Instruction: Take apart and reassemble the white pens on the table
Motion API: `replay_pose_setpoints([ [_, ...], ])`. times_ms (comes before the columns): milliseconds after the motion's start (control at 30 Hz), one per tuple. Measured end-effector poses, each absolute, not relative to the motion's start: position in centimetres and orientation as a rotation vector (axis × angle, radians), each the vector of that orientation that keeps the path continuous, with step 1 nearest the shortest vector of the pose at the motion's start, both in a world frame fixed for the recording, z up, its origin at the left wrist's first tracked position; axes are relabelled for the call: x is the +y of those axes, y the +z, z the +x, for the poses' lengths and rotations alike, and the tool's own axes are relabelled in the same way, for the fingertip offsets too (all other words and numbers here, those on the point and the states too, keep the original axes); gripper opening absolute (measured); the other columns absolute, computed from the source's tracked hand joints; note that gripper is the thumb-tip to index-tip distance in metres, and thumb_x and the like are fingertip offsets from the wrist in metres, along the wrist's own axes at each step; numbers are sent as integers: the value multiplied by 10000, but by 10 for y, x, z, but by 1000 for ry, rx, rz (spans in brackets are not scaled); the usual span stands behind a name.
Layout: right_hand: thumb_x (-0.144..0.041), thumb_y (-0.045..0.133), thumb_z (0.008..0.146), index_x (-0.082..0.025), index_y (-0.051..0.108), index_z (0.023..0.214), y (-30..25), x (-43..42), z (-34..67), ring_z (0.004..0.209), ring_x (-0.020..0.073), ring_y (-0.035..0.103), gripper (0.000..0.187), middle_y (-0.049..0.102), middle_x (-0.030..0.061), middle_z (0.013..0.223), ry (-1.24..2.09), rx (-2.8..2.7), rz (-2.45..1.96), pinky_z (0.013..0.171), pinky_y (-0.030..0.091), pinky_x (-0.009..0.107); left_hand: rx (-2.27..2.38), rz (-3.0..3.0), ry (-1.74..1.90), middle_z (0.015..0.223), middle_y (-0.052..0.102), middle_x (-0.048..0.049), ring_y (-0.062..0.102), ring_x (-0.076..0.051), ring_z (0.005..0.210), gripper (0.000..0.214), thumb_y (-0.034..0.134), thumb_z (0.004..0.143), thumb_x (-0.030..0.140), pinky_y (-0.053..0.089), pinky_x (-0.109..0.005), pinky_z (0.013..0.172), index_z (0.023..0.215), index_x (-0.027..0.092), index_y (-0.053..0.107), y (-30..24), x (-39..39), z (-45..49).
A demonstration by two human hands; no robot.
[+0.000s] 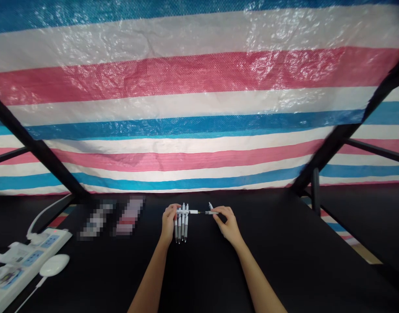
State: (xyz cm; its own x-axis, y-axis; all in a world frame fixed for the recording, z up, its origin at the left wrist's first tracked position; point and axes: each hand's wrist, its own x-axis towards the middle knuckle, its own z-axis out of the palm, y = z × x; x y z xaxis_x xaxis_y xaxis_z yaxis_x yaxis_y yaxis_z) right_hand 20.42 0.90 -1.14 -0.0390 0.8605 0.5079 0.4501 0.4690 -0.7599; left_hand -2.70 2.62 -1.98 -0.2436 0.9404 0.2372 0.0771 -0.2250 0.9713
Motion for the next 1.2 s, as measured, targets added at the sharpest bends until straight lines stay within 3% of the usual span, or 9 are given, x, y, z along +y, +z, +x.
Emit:
replay_pose_setpoints([
  [433, -307, 553, 831, -248, 688, 892, -7, 5, 196, 886, 231, 569, 159, 677, 53, 894, 531, -1705, -1141, 816, 418, 375, 1314, 1490, 1462, 917, 649, -80, 499, -245, 932, 482, 468, 804, 482, 359, -356, 843, 414, 206, 534, -16, 24, -23],
  [767, -347, 526, 845, -250, 690, 911, -8, 5, 196, 848, 228, 563, 202, 676, 53, 878, 575, -1720, -1161, 794, 424, 371, 1299, 1530, 1446, 938, 653, -74, 506, -237, 933, 428, 513, 800, 397, 384, -328, 817, 423, 201, 566, -16, 22, -22],
  [867, -385, 488, 865, -237, 687, 936, -7, 4, 196, 792, 217, 576, 258, 673, 46, 774, 606, -1704, -1185, 764, 436, 354, 1301, 1542, 1438, 942, 647, -77, 504, -235, 940, 413, 523, 797, 393, 381, -327, 824, 437, 198, 575, -16, 23, -22],
  [1033, -410, 388, 906, -164, 597, 1119, -7, 4, 194, 506, 152, 539, 386, 603, -9, 521, 783, -1661, -1204, 591, 439, 275, 1307, 1537, 1437, 941, 643, -84, 497, -244, 950, 434, 515, 794, 433, 371, -346, 837, 435, 197, 571, -16, 23, -22],
  [1200, -369, 565, 797, -184, 539, 1167, -8, 6, 198, 620, 158, 579, 415, 621, -12, 652, 760, -1617, -1181, 663, 458, 274, 1299, 1494, 1471, 936, 642, -85, 498, -250, 954, 453, 507, 789, 476, 370, -352, 844, 436, 200, 572, -16, 23, -23],
])
